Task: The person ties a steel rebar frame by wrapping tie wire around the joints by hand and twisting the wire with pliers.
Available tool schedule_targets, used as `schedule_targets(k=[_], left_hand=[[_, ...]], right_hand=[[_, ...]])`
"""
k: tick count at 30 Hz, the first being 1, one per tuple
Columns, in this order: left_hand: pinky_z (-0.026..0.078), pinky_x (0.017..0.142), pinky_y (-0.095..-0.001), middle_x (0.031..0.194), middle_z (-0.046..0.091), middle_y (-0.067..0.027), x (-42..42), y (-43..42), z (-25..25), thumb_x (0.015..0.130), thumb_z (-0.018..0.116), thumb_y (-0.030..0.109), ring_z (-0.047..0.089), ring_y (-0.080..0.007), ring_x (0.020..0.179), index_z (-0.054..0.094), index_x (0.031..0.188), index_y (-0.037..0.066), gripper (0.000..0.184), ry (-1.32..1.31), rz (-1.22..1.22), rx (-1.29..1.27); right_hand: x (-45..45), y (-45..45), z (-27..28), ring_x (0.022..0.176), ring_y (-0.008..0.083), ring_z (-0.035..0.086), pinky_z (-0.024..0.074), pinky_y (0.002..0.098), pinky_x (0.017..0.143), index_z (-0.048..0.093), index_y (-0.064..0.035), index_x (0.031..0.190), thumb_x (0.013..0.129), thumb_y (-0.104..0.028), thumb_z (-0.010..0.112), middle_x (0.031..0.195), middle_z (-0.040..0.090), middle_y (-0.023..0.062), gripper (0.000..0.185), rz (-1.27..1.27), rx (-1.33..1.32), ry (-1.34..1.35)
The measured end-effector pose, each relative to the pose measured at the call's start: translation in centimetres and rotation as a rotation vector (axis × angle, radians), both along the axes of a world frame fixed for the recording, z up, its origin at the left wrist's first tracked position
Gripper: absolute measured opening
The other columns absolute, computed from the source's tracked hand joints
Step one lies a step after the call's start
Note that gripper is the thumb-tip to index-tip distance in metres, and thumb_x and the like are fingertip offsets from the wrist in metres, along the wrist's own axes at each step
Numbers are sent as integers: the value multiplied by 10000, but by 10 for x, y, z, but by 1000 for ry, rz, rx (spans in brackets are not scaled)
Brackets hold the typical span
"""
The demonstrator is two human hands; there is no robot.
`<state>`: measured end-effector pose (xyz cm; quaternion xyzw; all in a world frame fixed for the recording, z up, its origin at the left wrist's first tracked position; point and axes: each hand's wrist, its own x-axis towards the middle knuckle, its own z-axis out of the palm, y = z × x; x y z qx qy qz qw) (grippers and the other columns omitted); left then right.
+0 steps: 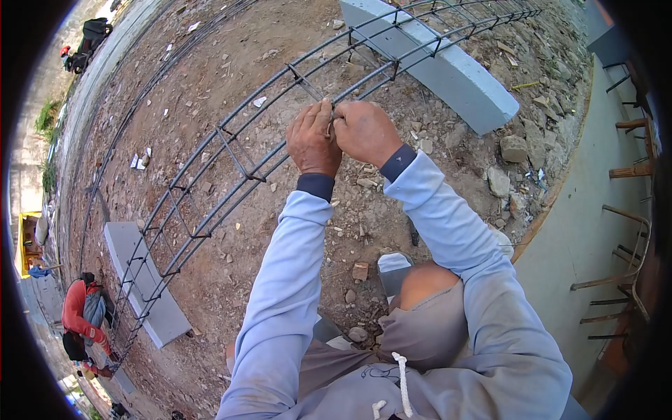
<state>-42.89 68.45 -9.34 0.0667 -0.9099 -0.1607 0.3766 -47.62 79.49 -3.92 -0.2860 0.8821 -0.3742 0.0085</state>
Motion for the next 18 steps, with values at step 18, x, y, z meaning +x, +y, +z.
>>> schedule_targets(k=[18], left_hand=[[504,690,-378,848,699,-92,-11,2,26,755,677,161,664,-272,771,678,924,93,182,-139,120,482]], right_hand=[[-38,-9,37,808,295,665,534,411,707,683,-103,854,734,-201,630,836,671,133,164,149,240,357]])
